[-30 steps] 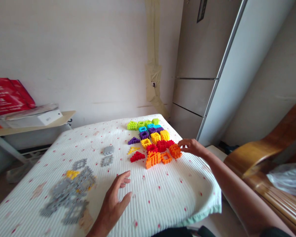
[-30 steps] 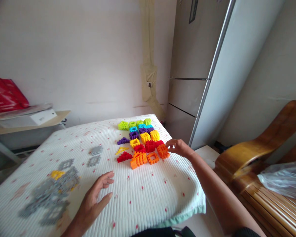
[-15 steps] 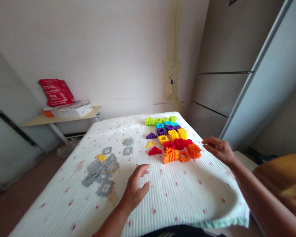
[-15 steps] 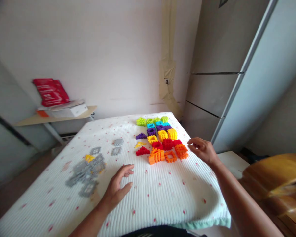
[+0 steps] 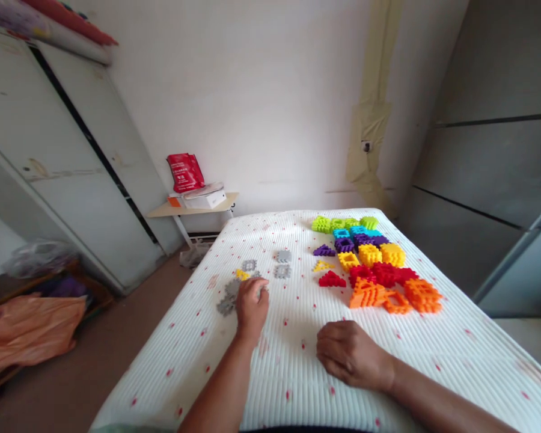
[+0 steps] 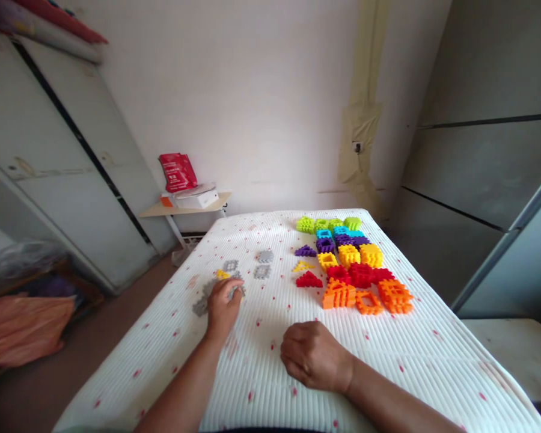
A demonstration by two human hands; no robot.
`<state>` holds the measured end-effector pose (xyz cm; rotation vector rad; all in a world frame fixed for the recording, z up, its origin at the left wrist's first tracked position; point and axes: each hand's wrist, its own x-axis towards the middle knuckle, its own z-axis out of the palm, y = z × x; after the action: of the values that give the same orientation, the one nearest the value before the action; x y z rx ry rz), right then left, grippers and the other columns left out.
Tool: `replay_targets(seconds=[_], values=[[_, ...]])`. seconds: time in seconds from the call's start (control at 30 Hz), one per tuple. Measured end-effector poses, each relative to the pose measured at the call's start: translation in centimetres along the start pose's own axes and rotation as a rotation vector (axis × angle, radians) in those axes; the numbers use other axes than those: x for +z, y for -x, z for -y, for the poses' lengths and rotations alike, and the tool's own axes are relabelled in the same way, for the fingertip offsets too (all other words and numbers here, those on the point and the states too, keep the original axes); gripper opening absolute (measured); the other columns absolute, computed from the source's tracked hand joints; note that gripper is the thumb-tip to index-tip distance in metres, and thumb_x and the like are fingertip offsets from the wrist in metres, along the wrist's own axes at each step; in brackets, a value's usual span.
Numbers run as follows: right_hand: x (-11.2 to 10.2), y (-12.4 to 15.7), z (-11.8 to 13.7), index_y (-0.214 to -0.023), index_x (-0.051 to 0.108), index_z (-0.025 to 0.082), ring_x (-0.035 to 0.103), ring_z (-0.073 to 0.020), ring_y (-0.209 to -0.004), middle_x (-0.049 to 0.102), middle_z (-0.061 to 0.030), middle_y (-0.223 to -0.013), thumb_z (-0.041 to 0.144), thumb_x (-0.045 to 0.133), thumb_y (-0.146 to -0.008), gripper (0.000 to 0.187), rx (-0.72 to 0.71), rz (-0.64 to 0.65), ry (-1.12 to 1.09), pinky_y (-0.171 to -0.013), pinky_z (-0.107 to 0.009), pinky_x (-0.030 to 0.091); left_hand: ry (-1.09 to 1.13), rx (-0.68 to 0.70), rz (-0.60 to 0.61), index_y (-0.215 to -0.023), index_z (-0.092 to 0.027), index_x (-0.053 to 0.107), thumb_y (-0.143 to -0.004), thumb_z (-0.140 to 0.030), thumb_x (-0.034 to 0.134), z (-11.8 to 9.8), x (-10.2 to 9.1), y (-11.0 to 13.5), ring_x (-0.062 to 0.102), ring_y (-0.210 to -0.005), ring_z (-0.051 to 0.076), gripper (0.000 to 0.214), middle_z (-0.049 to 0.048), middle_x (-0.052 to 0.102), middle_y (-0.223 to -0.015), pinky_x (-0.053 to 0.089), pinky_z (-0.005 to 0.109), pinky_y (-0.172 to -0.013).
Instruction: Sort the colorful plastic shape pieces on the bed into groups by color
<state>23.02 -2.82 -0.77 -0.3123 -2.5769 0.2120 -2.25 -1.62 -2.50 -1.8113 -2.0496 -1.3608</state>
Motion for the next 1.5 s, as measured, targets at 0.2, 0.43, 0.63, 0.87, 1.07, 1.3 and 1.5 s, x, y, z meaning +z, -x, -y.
replay_targets(seconds=[0.2, 0.43, 0.63, 0.87, 1.07, 1.3, 1.5], values=[[2.9, -2.6, -1.0, -0.065, 0.05, 0.019, 0.048, -0.0121, -0.059, 0.055, -0.0022, -0.066, 0.021, 0.039, -0.088, 0.025, -0.119, 0.042, 0.111, -0.056, -0.026, 0.036, -0.445, -0.4, 0.209, -0.098, -0.023, 0.066, -0.079, -0.03, 0.045, 4.6, -2.9, -5.0, 0.059, -0.099, 0.023, 0.029, 0.0067, 0.067, -0.105, 0.044, 0.033, -0.084], [4.0, -2.5, -1.4, -0.065, 0.049, 0.019, 0.046, -0.0115, -0.057, 0.055, -0.0009, -0.066, 0.021, 0.04, -0.086, 0.023, -0.113, 0.065, 0.155, -0.053, -0.026, 0.033, -0.455, -0.51, 0.4, -0.114, -0.023, 0.059, -0.065, -0.032, 0.059, 7.0, -1.2, -7.6, 0.059, -0.103, 0.032, 0.05, 0.0136, 0.064, -0.113, 0.045, 0.038, -0.077], [4.4, -2.4, -1.8, -0.065, 0.048, 0.019, 0.046, -0.0111, -0.058, 0.054, 0.0004, -0.066, 0.024, 0.043, -0.085, 0.02, -0.116, 0.097, 0.191, -0.054, -0.025, 0.033, -0.334, -0.508, 0.452, -0.1, -0.021, 0.065, -0.059, -0.023, 0.06, 8.4, -0.2, -8.8, 0.064, -0.094, 0.026, 0.041, 0.0096, 0.069, -0.102, 0.046, 0.028, -0.073], [4.5, -2.5, -1.9, -0.066, 0.048, 0.019, 0.048, -0.0101, -0.059, 0.055, 0.0006, -0.066, 0.024, 0.045, -0.084, 0.02, -0.11, 0.09, 0.21, -0.054, -0.024, 0.033, -0.318, -0.591, 0.238, -0.096, -0.02, 0.061, -0.065, -0.037, 0.056, 8.9, -0.9, -8.1, 0.064, -0.076, 0.023, 0.035, 0.006, 0.069, -0.081, 0.046, 0.028, -0.064], [4.8, -2.4, -2.0, -0.066, 0.048, 0.019, 0.05, -0.0104, -0.061, 0.056, 0.0013, -0.067, 0.025, 0.045, -0.084, 0.019, -0.1, 0.103, 0.226, -0.054, -0.024, 0.032, -0.142, -0.564, -0.067, -0.087, -0.022, 0.058, -0.063, -0.04, 0.06, 7.0, -1.4, -7.9, 0.06, -0.066, 0.018, 0.03, -0.0008, 0.062, -0.068, 0.045, 0.027, -0.063], [4.6, -2.4, -2.0, -0.067, 0.048, 0.019, 0.051, -0.0101, -0.063, 0.057, 0.0013, -0.068, 0.026, 0.045, -0.085, 0.019, -0.104, 0.115, 0.236, -0.054, -0.024, 0.033, 0.295, -0.441, -0.132, -0.079, -0.017, 0.058, -0.058, -0.043, 0.064, 2.1, 0.5, -5.4, 0.054, -0.054, 0.013, 0.033, -0.0032, 0.058, -0.06, 0.043, 0.024, -0.055], [4.8, -2.4, -2.1, -0.068, 0.049, 0.019, 0.051, -0.0104, -0.062, 0.058, 0.0011, -0.069, 0.027, 0.045, -0.085, 0.019, -0.09, 0.108, 0.242, -0.053, -0.025, 0.032, 0.528, -0.458, 0.133, -0.07, -0.017, 0.054, -0.063, -0.04, 0.058, -2.8, 2.9, -4.1, 0.049, -0.046, 0.01, 0.025, -0.0027, 0.055, -0.05, 0.037, 0.02, -0.045]])
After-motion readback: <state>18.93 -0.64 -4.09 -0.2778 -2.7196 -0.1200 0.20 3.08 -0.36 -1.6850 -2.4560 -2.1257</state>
